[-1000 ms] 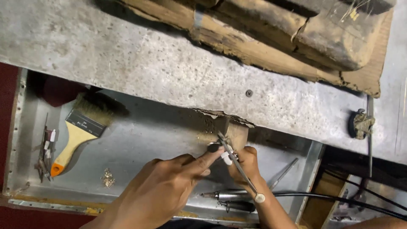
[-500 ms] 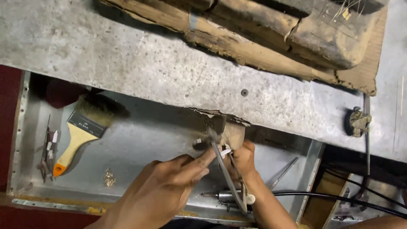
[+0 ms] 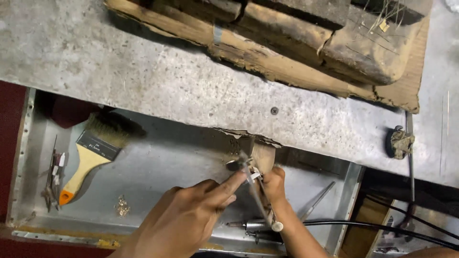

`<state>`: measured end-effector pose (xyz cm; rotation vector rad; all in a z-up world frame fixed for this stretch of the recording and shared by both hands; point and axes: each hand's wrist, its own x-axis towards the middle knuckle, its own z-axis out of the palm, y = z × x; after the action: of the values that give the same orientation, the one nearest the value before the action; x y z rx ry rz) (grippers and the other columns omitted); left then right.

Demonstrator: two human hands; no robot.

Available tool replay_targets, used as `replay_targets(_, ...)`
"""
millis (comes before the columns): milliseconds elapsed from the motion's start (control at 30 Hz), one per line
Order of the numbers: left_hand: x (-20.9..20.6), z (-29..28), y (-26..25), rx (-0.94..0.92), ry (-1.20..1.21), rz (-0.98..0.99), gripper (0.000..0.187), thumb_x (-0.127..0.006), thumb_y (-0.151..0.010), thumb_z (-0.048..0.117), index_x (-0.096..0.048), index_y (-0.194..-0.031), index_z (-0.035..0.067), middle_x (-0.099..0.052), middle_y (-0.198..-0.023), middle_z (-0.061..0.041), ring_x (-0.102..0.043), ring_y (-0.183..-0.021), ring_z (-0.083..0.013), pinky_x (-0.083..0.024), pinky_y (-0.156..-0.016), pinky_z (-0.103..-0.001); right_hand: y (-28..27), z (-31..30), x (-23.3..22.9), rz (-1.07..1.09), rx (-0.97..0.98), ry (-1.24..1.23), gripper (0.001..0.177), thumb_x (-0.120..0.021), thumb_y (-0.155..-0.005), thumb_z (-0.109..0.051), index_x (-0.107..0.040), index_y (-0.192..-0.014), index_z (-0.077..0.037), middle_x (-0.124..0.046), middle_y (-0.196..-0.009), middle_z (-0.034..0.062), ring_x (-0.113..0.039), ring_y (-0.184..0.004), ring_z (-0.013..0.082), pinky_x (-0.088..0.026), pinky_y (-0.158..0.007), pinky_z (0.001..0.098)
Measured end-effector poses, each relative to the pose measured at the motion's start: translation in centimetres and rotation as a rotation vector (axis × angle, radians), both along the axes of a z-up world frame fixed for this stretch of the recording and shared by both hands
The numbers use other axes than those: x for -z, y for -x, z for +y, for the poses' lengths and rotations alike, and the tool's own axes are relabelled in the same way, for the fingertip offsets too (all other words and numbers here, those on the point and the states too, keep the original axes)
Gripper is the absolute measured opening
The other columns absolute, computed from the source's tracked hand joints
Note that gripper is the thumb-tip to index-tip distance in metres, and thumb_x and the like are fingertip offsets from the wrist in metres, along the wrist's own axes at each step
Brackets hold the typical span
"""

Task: Using a jeweler's saw to cut a small metal component on a workbench.

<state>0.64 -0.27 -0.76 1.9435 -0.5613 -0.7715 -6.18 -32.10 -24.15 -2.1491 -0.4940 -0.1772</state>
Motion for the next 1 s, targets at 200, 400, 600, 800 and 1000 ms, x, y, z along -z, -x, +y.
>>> replay_targets(200,-0.3,0.0,-0.3,0.015,-0.034,-0.011,0.074,-0.057,-0.097,0.011,-0.030,-0.164,0.027,-0.078,-0.115,-0.009,-0.078,-0.101,-0.0287,-0.065,-0.067,-0.049,-0.4,2.8,-6.7,0.165,0.174,0.078,0.013,-0.054,-0.076,0.000,-0.054,-0.071,-0.011,-0.039,-0.055,-0.0010,-0.034,-0.046,0.0140,-0.032,-0.045,0.0326)
replay_targets(400,-1.1,-0.2,0.0,-0.026,-0.033,-0.005,0.080,-0.060,-0.091,0.003,-0.034,-0.163,0.027,-0.077,-0.113,-0.007,-0.078,-0.112,-0.0195,-0.063,-0.072,-0.045,-1.3,1.5,-1.5,0.029,0.015,0.117,0.060,-0.067,-0.085,-0.031,-0.025,-0.045,-0.014,-0.017,-0.049,-0.0034,-0.016,-0.044,0.0146,-0.012,-0.048,0.0391)
replay_targets(600,-2.3,0.0,0.5,-0.042,-0.036,-0.111,0.070,-0.061,-0.098,0.015,-0.035,-0.163,0.026,-0.075,-0.102,-0.008,-0.071,-0.059,-0.0293,-0.053,-0.044,-0.043,-1.5,4.2,-10.3,0.240,0.066,0.122,0.015,-0.051,-0.090,-0.009,-0.066,-0.087,-0.012,-0.055,-0.059,0.0057,-0.048,-0.045,0.0199,-0.036,-0.049,0.0350)
replay_targets(800,-3.0,1.6,1.6,0.088,-0.171,0.276,0.081,-0.044,-0.097,0.008,-0.023,-0.170,0.037,-0.057,-0.114,-0.005,-0.060,-0.076,-0.0268,-0.050,-0.064,-0.041,-2.8,3.5,-10.4,0.649,-0.145,-0.203,0.026,-0.060,-0.098,-0.021,-0.063,-0.073,-0.014,-0.062,-0.072,-0.0047,-0.055,-0.067,0.0067,-0.045,-0.059,0.0272)
replay_targets(1000,-3.2,1.9,1.0,-0.074,-0.048,0.208,0.066,-0.045,-0.099,0.009,-0.042,-0.163,0.025,-0.057,-0.107,-0.003,-0.060,-0.066,-0.0220,-0.045,-0.060,-0.039,-4.6,4.1,-11.1,0.578,-0.221,-0.146,0.027,-0.060,-0.099,-0.018,-0.065,-0.072,-0.017,-0.063,-0.067,-0.0058,-0.052,-0.060,0.0040,-0.039,-0.054,0.0235)
